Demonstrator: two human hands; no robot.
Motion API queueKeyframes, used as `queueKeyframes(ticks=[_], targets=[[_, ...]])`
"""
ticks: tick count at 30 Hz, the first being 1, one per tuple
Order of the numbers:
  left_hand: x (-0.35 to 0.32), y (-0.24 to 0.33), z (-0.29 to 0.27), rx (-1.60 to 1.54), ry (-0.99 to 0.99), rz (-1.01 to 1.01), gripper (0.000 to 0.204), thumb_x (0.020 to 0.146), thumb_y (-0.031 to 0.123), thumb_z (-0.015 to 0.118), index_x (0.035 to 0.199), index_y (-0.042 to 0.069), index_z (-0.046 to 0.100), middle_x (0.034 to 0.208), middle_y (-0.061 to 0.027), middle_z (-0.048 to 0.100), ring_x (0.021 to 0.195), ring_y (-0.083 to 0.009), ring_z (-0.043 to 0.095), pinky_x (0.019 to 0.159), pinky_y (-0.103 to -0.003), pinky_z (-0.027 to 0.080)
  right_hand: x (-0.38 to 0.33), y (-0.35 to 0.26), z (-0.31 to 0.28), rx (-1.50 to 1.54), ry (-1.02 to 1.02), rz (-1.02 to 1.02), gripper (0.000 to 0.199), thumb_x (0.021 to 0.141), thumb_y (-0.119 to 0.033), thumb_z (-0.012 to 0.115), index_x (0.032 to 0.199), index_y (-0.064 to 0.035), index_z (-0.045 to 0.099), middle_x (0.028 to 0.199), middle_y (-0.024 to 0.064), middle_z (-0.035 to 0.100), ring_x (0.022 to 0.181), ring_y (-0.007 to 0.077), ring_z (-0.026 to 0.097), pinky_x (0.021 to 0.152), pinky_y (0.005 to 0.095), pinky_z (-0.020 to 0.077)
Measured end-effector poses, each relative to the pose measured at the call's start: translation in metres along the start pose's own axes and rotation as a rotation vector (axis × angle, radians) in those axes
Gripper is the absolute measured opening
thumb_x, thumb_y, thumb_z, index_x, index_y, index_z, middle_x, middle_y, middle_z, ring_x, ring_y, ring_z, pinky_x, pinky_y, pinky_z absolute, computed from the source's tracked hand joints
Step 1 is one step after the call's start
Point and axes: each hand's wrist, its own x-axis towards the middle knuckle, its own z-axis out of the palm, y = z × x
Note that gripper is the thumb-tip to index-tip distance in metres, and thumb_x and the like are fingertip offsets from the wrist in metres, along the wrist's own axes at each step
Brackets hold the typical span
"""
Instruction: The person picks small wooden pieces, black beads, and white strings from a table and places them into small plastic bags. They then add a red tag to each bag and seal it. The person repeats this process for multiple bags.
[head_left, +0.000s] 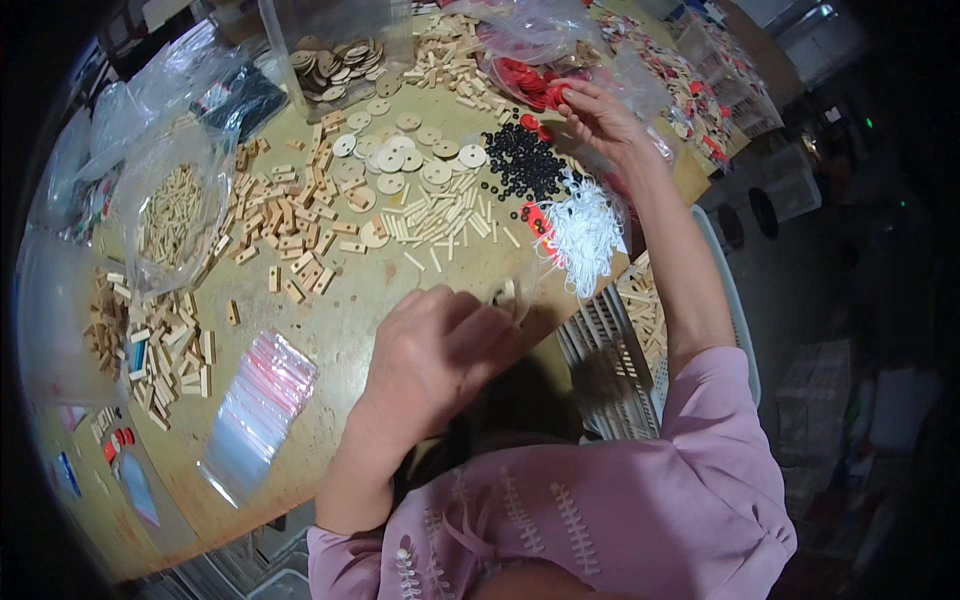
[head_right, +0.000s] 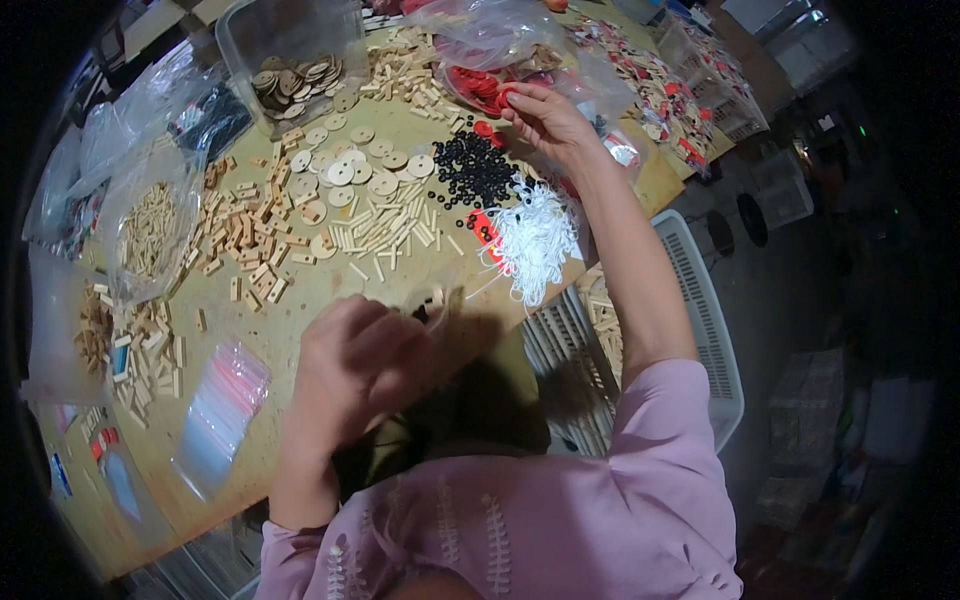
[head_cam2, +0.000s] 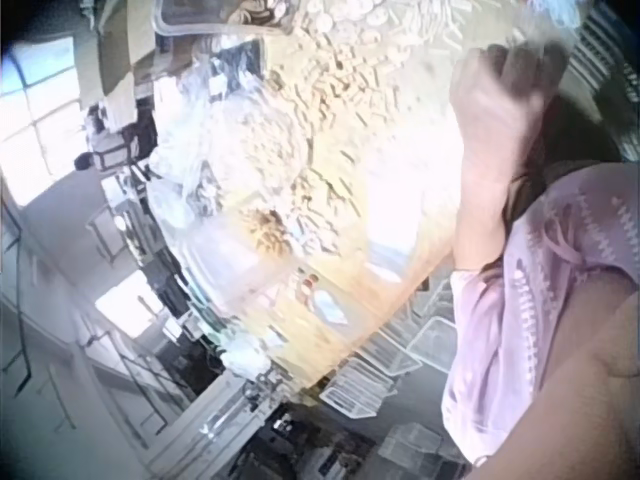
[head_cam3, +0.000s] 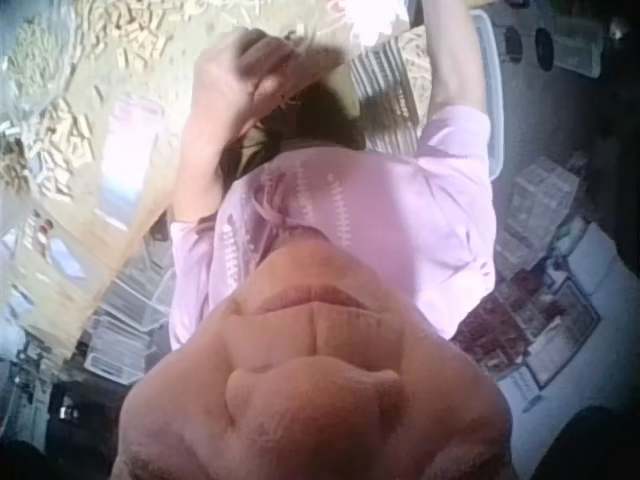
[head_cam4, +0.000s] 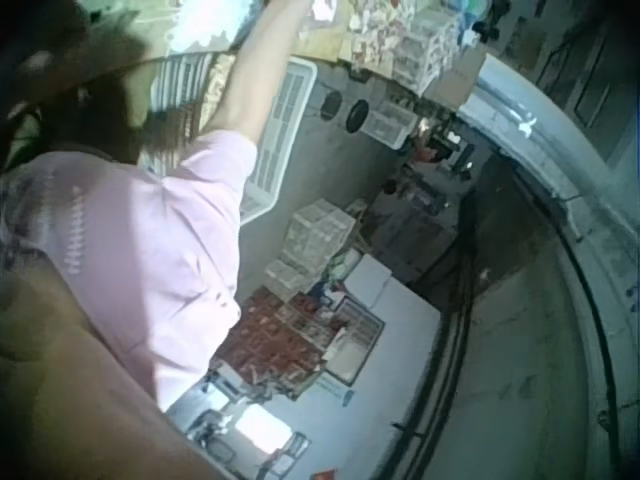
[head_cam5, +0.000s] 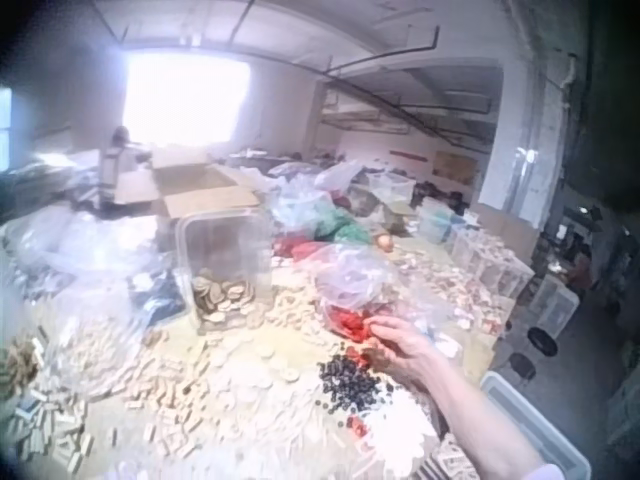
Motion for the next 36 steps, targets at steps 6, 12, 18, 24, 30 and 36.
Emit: queueKeyframes(ticks=[6,12,18,24,30,36], targets=[[-0.006,-0.011,0.002,-0.071,0.078,-0.087,0.021,0.076,0.013,0.081,0.092,0.008,0.068,0.081,-0.0087,0.061,0.079,-0.031,0.063,0.071,-0.04,0.05,-0.103,-0.008,0.083,0.175,-0.411,0.042,0.018,0.098,-0.006,0.068,0.116,-0.0019,0.067,0.099,0.0079,0.072,0.063,0.0067,0.059,0.054,0.0194,0.0461],[0.0,-0.007,0.007,0.105,0.087,0.016,0.011,0.082,0.015,0.077,0.088,0.01,0.068,0.076,-0.0071,0.059,0.076,-0.0278,0.062,0.069,-0.04,0.049,-0.193,0.003,0.136,-0.192,-0.394,-0.006,0.019,0.095,-0.007,0.073,0.113,-0.0036,0.066,0.092,0.0055,0.074,0.057,0.0015,0.055,0.049,0.017,0.0418],[0.001,-0.007,0.012,0.108,0.098,0.074,0.012,0.083,0.016,0.078,0.091,0.01,0.071,0.077,-0.0068,0.06,0.076,-0.0271,0.062,0.071,-0.039,0.049,-0.211,0.022,0.134,-0.559,-0.26,-0.183,0.014,0.096,-0.008,0.072,0.109,-0.0059,0.065,0.084,-0.004,0.066,0.065,-0.0017,0.057,0.054,0.0157,0.0464],[0.0,0.0,0.01,0.16,-0.015,0.091,0.015,0.079,0.011,0.079,0.09,0.007,0.071,0.082,-0.0089,0.065,0.077,-0.0285,0.063,0.07,-0.039,0.05,-0.227,0.034,0.132,-1.027,-0.235,-0.608,0.016,0.089,-0.009,0.074,0.103,-0.004,0.071,0.087,0.0105,0.069,0.077,0.0248,0.07,0.069,0.0354,0.0554],[0.0,0.0,0.012,0.137,-0.068,0.155,0.011,0.083,0.015,0.078,0.089,0.009,0.071,0.078,-0.0069,0.061,0.076,-0.0269,0.061,0.071,-0.039,0.048,-0.239,0.045,0.12,-1.146,-0.28,-0.62,0.017,0.09,-0.013,0.072,0.106,-0.0071,0.073,0.097,0.0132,0.072,0.092,0.0344,0.07,0.079,0.041,0.0563],[0.001,0.005,0.004,0.122,-0.045,0.062,0.013,0.082,0.014,0.079,0.089,0.007,0.071,0.078,-0.0089,0.063,0.075,-0.0287,0.062,0.069,-0.039,0.05,-0.256,0.042,0.094,-0.992,-0.122,-0.778,0.016,0.091,-0.006,0.067,0.105,-0.0035,0.073,0.099,0.0145,0.071,0.09,0.0311,0.071,0.079,0.0396,0.0566]])
